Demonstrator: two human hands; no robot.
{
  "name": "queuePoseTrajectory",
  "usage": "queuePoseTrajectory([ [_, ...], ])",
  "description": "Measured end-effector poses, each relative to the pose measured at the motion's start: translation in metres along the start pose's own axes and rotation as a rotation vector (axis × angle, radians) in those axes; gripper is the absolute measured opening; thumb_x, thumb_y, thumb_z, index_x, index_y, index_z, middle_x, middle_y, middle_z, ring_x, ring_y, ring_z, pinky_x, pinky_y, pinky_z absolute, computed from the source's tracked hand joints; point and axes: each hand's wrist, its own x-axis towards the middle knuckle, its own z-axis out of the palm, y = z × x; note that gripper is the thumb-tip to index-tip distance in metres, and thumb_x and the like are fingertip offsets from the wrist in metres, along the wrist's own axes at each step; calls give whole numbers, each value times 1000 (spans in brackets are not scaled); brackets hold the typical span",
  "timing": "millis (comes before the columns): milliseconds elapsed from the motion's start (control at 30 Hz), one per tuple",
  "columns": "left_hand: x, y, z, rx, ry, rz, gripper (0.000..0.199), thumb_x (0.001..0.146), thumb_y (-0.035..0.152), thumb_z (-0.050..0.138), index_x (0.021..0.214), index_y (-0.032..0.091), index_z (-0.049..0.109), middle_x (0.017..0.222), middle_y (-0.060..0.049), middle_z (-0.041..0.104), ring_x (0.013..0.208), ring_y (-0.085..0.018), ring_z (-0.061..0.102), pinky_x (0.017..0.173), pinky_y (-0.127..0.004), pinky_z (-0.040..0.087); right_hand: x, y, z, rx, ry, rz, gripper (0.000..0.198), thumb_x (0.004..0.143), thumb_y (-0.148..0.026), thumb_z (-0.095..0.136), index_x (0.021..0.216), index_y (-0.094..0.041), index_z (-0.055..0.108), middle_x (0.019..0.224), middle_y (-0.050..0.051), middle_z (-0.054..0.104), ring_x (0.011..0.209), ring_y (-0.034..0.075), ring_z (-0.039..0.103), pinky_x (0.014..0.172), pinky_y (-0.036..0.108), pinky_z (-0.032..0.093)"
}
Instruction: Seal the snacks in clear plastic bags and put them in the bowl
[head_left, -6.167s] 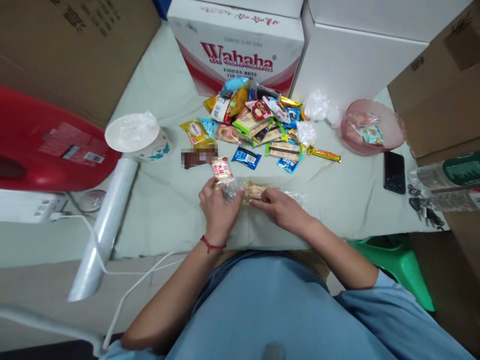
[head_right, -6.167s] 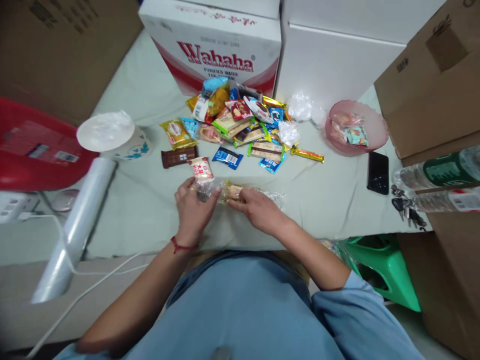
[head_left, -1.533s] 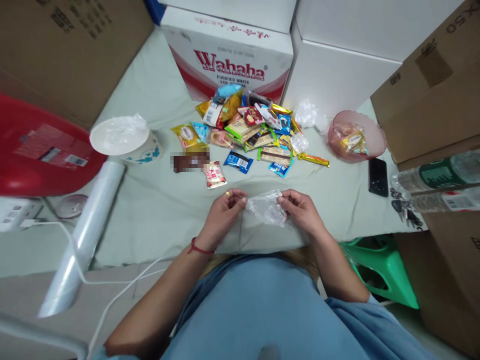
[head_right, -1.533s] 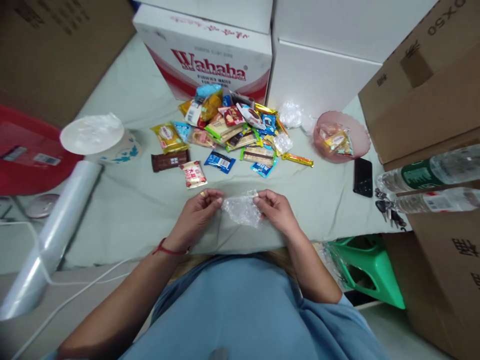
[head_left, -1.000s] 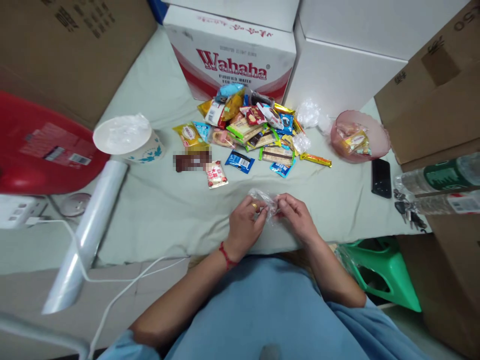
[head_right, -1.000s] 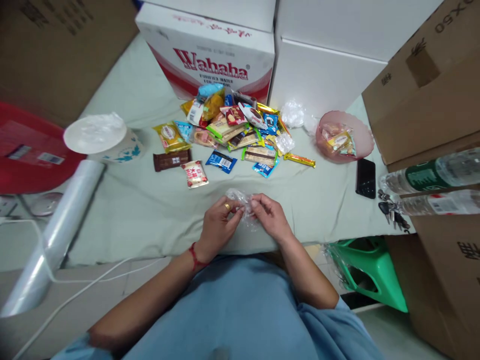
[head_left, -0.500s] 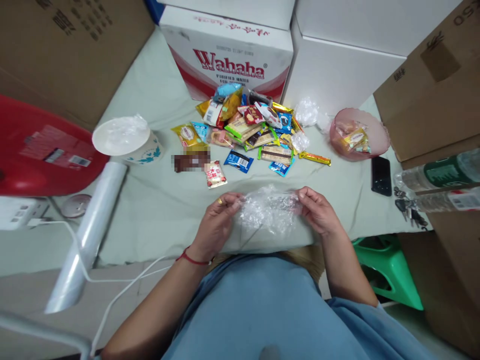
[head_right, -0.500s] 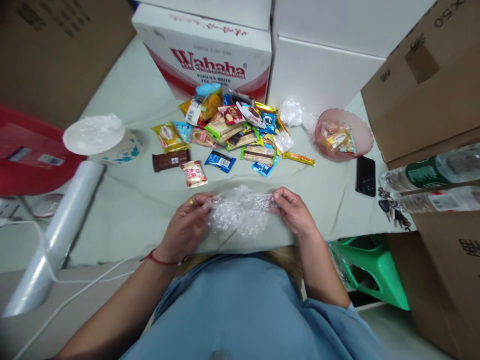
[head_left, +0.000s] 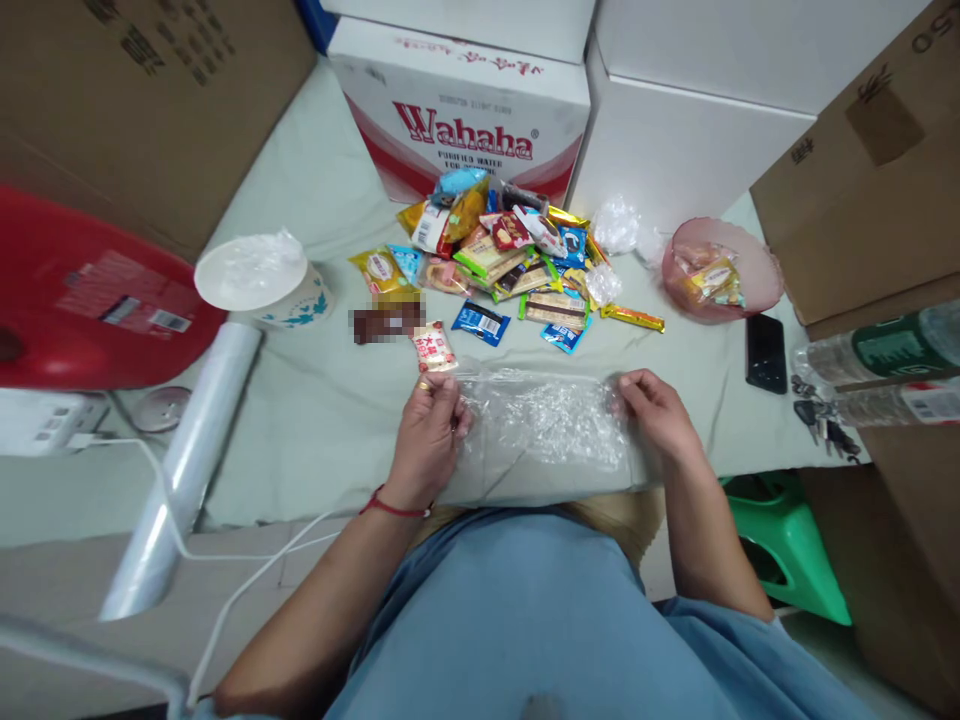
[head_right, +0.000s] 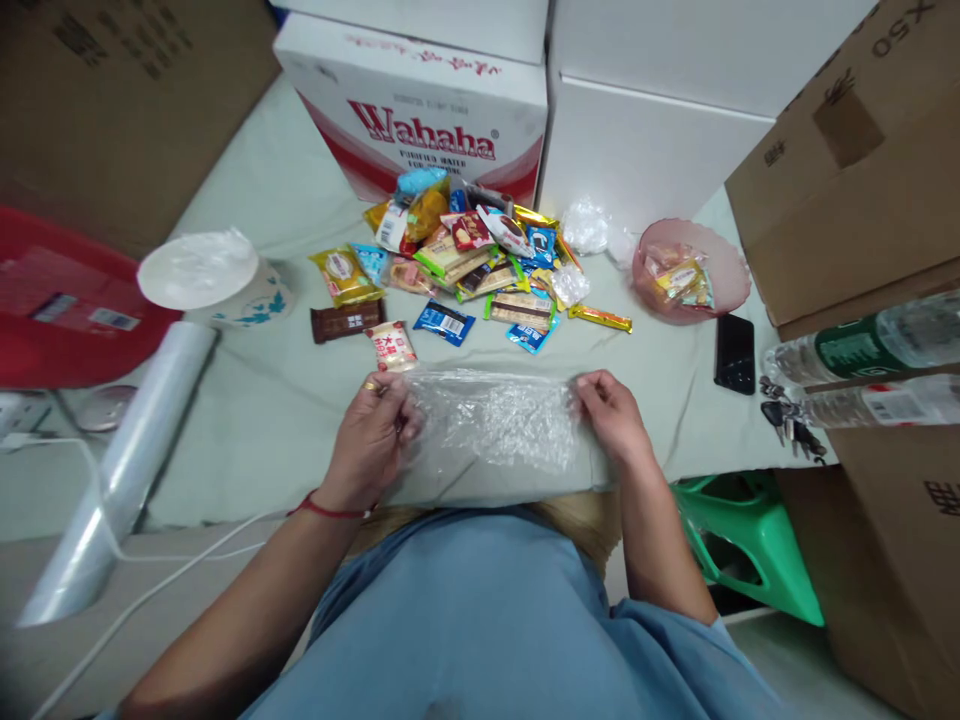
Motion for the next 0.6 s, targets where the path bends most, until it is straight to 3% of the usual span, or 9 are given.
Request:
queuePoseTrajectory([
  [67,1,-9,6,45,79,14,52,80,59,82,89,26,43,64,11,44,48,-5,37,43,-18,31,-5,-8,8,-206,191,-216,40,91,-61,71,82,-23,64,76,1,61,70,18,54,65,30,48],
  [100,1,-13,9,62,112,28,51,81,59,80,90,27,42,65,11,43,47,-6,37,42,-18,30,-11,-13,16,-269,208,-315,38,96,-58,66,82,-23,64,79,2,62,75,19,56,69,32,49],
  [167,0,-20,17,85,147,62,49,84,61,76,92,27,42,68,11,44,48,-6,38,42,-20,30,-28,-22,40,-331,75,-475,33,101,-55,60,91,-24,68,92,6,68,88,23,62,79,36,52],
  [233,-3,-23,24,95,147,74,49,84,62,74,94,27,42,71,10,45,50,-6,38,43,-21,31,-45,-25,69,-385,-104,-590,33,95,-56,70,109,-26,72,115,11,70,110,29,63,94,44,53],
  [300,-6,-23,28,96,127,52,51,83,65,75,94,27,43,70,10,44,49,-7,37,43,-22,31,-55,-23,93,-433,-142,-636,31,92,-50,76,112,-27,73,126,13,68,121,33,59,104,51,50],
  [367,-8,-19,26,115,63,14,53,81,66,77,93,26,45,66,11,42,48,-7,36,43,-22,32,-54,-19,104,-416,-105,-625,13,97,-38,70,102,-26,74,124,12,69,121,31,59,107,52,48],
  [467,-7,-4,10,188,-147,-98,54,72,61,86,92,25,50,63,11,42,46,-6,33,42,-22,28,-39,-23,90,-254,-123,-525,15,100,-35,66,91,-25,71,118,10,70,115,27,63,106,48,49],
  [533,-1,11,-5,250,-325,-191,54,66,49,93,97,24,57,63,12,42,47,-6,30,42,-21,26,-28,-32,71,-92,-235,-384,22,96,-44,71,87,-23,70,113,8,72,108,24,67,100,42,55],
  [600,9,26,-19,319,-467,-234,57,60,34,96,105,24,63,64,11,41,51,-6,33,46,-19,29,-22,-43,54,88,-387,-157,30,92,-51,75,86,-22,68,103,6,73,90,19,70,82,35,60],
])
